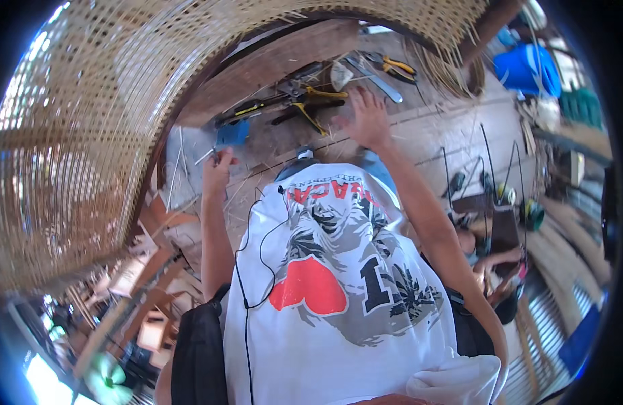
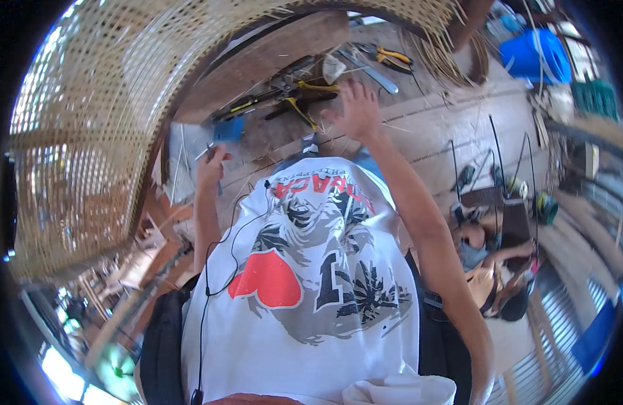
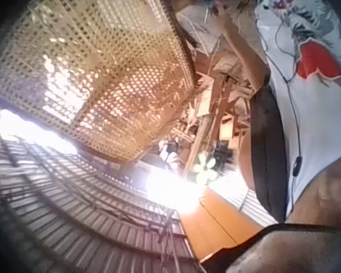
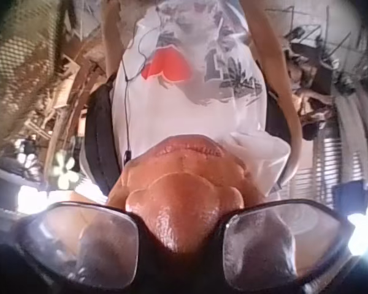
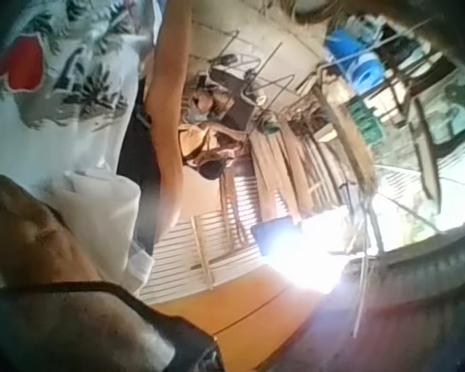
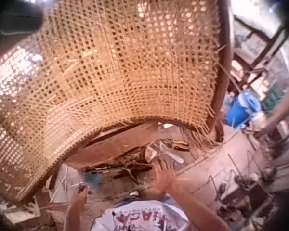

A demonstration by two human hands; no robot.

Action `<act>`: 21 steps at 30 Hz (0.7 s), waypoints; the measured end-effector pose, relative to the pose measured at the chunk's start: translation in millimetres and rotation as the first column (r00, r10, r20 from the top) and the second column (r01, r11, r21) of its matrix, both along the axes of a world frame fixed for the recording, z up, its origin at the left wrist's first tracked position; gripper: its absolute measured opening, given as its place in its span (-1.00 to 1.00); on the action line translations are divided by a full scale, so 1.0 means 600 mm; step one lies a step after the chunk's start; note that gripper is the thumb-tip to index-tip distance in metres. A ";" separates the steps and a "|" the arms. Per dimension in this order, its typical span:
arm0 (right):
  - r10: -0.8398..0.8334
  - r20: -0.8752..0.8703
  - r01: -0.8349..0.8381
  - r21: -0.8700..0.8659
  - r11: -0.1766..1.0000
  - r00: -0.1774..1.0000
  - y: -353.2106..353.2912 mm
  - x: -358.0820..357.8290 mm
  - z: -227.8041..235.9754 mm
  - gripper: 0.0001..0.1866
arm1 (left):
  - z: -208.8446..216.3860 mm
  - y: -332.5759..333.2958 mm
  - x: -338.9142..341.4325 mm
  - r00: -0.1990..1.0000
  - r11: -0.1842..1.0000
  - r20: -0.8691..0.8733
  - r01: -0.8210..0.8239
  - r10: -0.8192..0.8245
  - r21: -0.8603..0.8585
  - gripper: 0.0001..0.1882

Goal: Repairing and weaving a wicker chair using rattan strands.

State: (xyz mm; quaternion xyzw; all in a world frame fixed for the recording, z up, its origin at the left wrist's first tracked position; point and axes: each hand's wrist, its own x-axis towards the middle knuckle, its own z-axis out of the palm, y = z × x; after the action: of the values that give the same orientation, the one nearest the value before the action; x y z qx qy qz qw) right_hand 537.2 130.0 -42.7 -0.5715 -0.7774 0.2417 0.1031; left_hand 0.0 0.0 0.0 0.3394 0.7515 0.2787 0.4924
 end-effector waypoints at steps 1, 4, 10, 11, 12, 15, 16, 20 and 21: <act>0.051 0.040 -0.052 0.037 0.998 0.998 0.004 -0.047 0.026 0.54 | 0.035 -0.034 -0.002 0.991 0.992 -0.034 -0.127 0.127 -0.008 -0.31; 0.099 -0.003 -0.096 0.217 0.971 0.995 0.101 -0.189 0.041 0.56 | 0.149 -0.011 0.018 0.934 0.955 -0.201 -0.279 0.294 0.096 -0.42; 0.324 0.176 -0.281 -0.233 0.931 0.930 -0.106 -0.043 0.115 0.40 | 0.306 -0.361 0.526 0.911 0.930 -0.318 -0.326 0.261 -0.172 -0.47; 0.387 0.127 -0.342 -0.274 0.899 0.914 -0.090 0.006 0.116 0.43 | 0.308 -0.381 0.600 0.906 0.893 -0.289 -0.380 0.308 -0.239 -0.49; 0.392 0.033 -0.361 -0.323 0.875 0.919 -0.073 0.088 0.107 0.41 | 0.291 -0.407 0.686 0.897 0.859 -0.233 -0.431 0.375 -0.276 -0.51; 0.333 -0.049 -0.328 -0.352 0.877 0.942 0.097 0.344 0.115 0.36 | 0.234 -0.285 0.919 0.907 0.868 -0.095 -0.420 0.410 -0.266 -0.53; 0.320 -0.125 -0.343 -0.368 0.864 0.939 0.115 0.395 0.128 0.34 | 0.237 -0.268 0.966 0.905 0.873 -0.099 -0.426 0.415 -0.237 -0.53; 0.145 -0.353 -0.252 -0.279 0.927 0.924 0.098 0.436 0.274 0.31 | 0.328 -0.095 0.856 0.970 0.969 -0.040 -0.241 0.239 -0.049 -0.53; 0.150 -0.314 -0.235 -0.254 0.938 0.937 0.059 0.421 0.294 0.31 | 0.393 -0.051 0.844 0.982 0.981 0.015 -0.186 0.186 0.060 -0.54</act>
State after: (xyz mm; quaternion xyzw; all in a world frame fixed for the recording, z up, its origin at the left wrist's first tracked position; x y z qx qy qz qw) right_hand 789.9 165.6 133.7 -0.4589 -0.7632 0.4421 0.1074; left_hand 506.6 -30.5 235.7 0.2813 0.7687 0.3480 0.4571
